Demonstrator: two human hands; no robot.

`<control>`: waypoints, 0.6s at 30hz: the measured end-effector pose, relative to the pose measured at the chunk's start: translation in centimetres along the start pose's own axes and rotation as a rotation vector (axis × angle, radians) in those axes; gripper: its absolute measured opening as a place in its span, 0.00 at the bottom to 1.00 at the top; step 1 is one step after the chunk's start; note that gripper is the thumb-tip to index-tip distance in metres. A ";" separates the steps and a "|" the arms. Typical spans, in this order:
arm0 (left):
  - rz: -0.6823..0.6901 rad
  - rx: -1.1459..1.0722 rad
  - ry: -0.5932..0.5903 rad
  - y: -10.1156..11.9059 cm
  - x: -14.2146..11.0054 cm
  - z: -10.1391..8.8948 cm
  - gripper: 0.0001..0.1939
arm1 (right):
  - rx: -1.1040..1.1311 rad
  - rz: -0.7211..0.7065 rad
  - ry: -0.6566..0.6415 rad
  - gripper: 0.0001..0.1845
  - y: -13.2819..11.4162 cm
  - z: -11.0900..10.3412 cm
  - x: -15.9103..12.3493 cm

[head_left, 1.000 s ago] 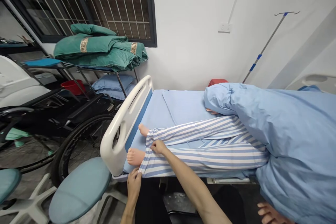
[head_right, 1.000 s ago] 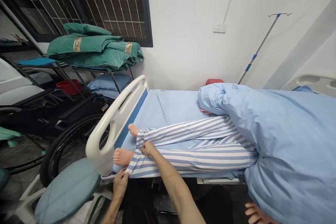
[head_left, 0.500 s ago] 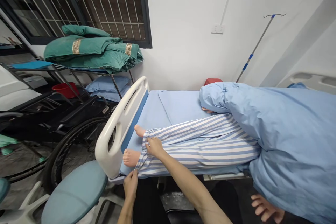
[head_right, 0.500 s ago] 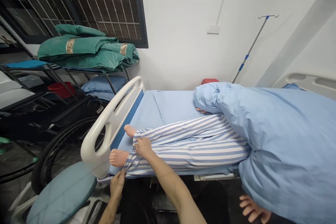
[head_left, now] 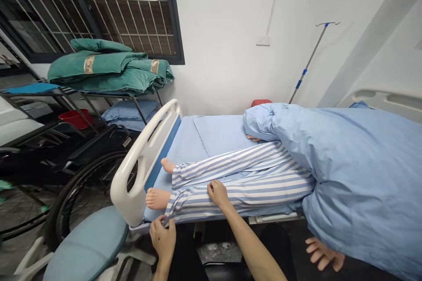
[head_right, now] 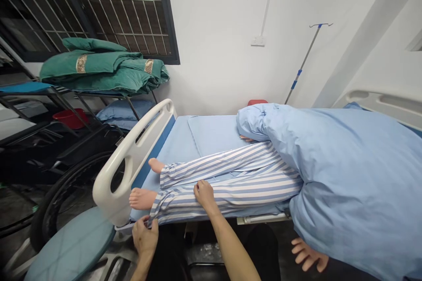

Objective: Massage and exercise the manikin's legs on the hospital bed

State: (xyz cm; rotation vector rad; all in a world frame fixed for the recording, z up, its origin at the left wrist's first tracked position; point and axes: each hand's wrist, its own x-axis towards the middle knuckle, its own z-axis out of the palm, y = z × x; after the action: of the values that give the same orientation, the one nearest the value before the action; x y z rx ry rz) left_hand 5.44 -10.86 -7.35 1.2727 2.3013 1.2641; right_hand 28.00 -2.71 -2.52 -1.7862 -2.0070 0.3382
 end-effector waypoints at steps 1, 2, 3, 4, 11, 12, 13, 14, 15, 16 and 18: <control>0.083 -0.059 -0.016 1.2 -0.1 0.1 0.11 | -0.004 -0.002 0.010 0.12 0.4 0.3 -0.1; 0.149 -0.132 -0.061 2.4 -0.1 0.2 0.09 | -0.008 -0.003 0.018 0.12 0.6 0.5 -0.1; 0.200 -0.207 -0.128 3.6 0.1 0.5 0.08 | -0.009 -0.002 0.023 0.12 0.8 0.7 -0.1; 0.236 -0.271 -0.201 4.6 0.4 0.9 0.07 | -0.010 0.004 0.026 0.12 0.9 0.9 -0.1; 0.341 -0.269 -0.449 7.1 3.6 5.0 0.03 | -0.005 0.043 0.023 0.12 0.8 0.9 0.0; 0.357 -0.269 -0.472 6.9 3.9 5.3 0.02 | -0.002 0.041 0.029 0.12 0.8 1.0 0.0; 0.362 -0.276 -0.491 6.8 4.1 5.5 0.02 | 0.000 0.039 0.034 0.11 0.8 1.0 0.0; 0.351 -0.287 -0.502 6.7 4.2 5.6 0.01 | 0.003 0.040 0.040 0.11 0.9 1.1 0.0; 0.333 -0.292 -0.501 6.7 4.2 5.6 0.01 | 0.004 0.042 0.046 0.11 0.9 1.2 0.0; 0.321 -0.286 -0.490 6.8 4.2 5.6 0.01 | 0.004 0.043 0.054 0.11 0.9 1.3 0.0; 0.366 -0.233 -0.450 7.3 4.2 5.6 0.01 | 0.005 0.044 0.072 0.10 0.9 1.5 0.0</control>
State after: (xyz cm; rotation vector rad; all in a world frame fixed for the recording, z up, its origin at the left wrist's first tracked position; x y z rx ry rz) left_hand 10.23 -2.51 -4.21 1.7303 1.6146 1.1526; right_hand 28.11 -2.41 -4.25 -1.8156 -1.9184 0.2878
